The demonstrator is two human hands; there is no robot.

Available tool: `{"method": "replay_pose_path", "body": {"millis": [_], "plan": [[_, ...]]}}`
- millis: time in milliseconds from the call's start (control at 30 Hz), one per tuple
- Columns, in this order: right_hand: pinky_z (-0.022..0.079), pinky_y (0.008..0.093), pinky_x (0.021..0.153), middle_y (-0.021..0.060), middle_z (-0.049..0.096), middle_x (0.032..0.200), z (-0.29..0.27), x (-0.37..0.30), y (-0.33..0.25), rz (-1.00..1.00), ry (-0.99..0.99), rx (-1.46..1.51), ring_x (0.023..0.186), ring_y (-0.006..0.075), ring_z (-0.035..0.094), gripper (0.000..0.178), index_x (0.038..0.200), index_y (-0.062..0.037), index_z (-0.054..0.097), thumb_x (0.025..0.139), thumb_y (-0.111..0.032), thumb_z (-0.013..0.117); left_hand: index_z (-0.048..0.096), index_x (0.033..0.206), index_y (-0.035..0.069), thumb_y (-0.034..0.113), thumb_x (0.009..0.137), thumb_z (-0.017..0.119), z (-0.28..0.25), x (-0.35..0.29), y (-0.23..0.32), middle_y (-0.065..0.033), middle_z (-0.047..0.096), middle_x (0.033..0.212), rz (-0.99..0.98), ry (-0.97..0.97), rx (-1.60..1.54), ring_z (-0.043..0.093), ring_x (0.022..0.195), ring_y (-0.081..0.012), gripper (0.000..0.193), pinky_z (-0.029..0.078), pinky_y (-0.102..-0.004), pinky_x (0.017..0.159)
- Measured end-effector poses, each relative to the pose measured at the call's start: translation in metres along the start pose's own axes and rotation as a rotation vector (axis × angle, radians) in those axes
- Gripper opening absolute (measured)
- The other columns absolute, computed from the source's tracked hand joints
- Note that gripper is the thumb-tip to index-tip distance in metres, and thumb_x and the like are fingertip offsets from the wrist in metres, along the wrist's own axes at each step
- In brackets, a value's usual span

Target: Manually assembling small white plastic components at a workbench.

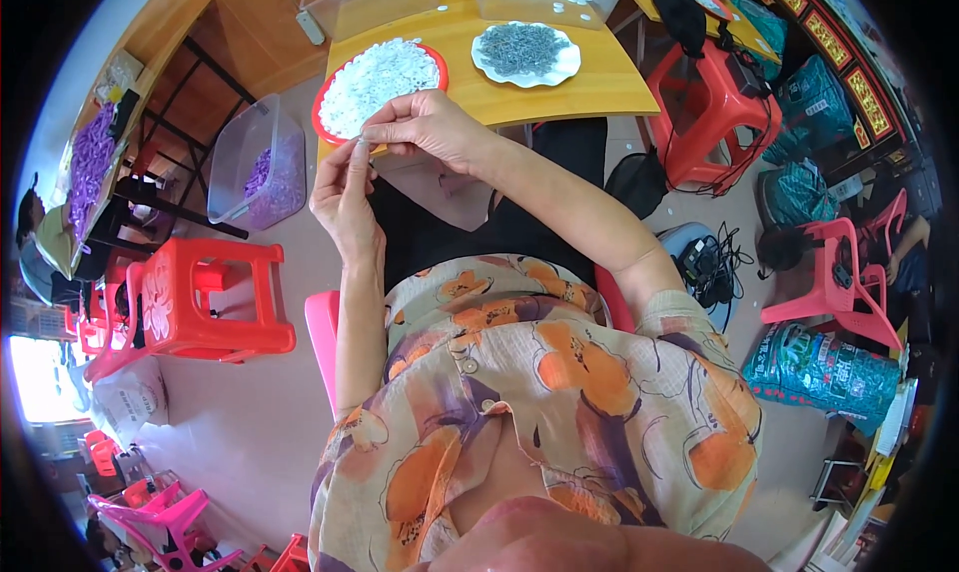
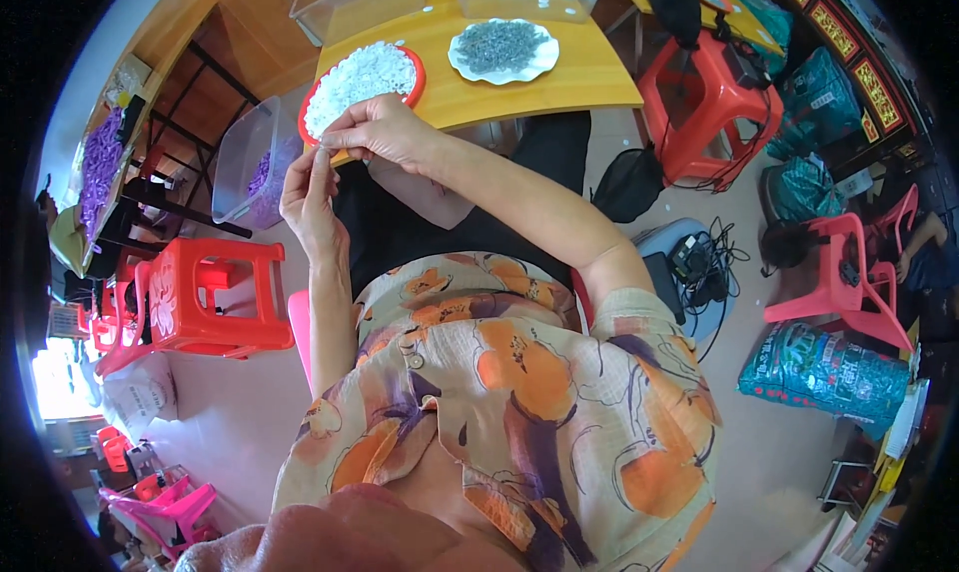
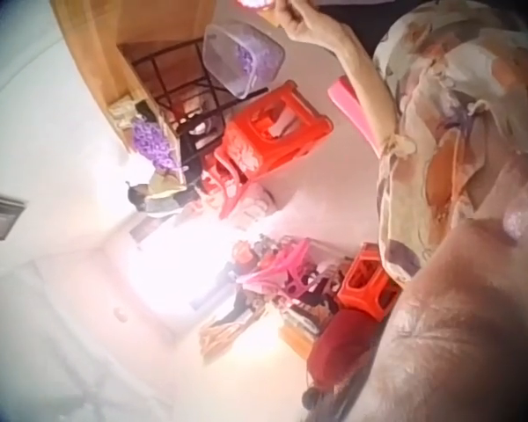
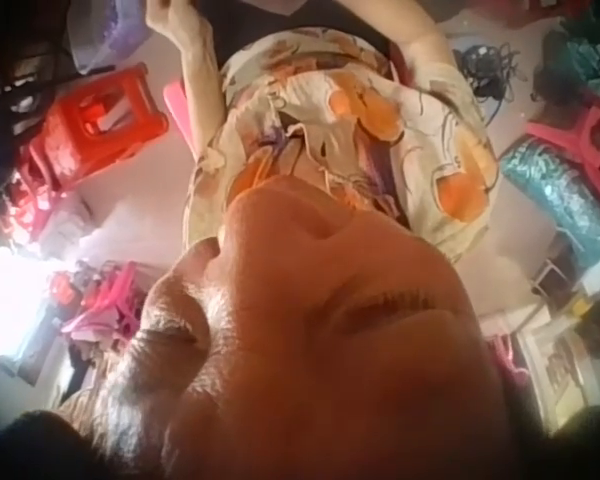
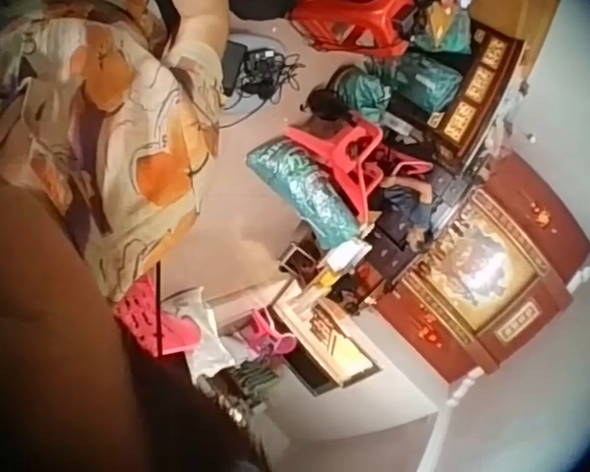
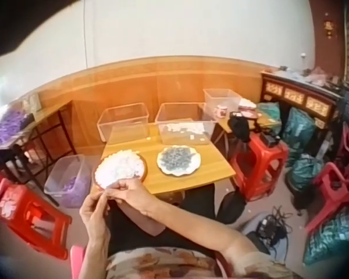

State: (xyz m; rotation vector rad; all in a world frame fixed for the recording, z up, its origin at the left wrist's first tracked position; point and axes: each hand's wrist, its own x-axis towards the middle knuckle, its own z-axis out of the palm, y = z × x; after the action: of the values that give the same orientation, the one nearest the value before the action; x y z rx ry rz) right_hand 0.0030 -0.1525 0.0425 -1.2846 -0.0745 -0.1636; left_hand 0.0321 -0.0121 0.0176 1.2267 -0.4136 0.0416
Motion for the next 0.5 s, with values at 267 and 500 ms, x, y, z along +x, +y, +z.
{"method": "replay_pose_path", "body": {"millis": [267, 500], "plan": [[0.048, 0.0291, 0.061, 0.0081, 0.067, 0.076, -0.114, 0.025, -0.002, -0.226, 0.265, -1.105, 0.065, 0.0165, 0.063, 0.023, 0.080, -0.0061, 0.069, 0.077, -0.029, 0.065, 0.057, 0.091, 0.001, 0.008, 0.087, 0.055, -0.003, 0.004, 0.011, -0.0118, 0.066, 0.085, 0.016, 0.010, -0.164, 0.055, 0.058, -0.0074, 0.008, 0.037, -0.0165, 0.050], [0.049, 0.0419, 0.070, 0.0142, 0.067, 0.086, -0.202, 0.014, -0.019, 0.225, 0.617, -1.636, 0.084, 0.0312, 0.063, 0.029, 0.082, -0.0048, 0.068, 0.072, -0.032, 0.067, 0.056, 0.092, 0.002, 0.010, 0.088, 0.054, 0.001, -0.002, 0.010, -0.0112, 0.066, 0.082, -0.063, -0.051, -0.207, 0.053, 0.056, -0.0071, 0.009, 0.036, -0.0161, 0.049]]}}
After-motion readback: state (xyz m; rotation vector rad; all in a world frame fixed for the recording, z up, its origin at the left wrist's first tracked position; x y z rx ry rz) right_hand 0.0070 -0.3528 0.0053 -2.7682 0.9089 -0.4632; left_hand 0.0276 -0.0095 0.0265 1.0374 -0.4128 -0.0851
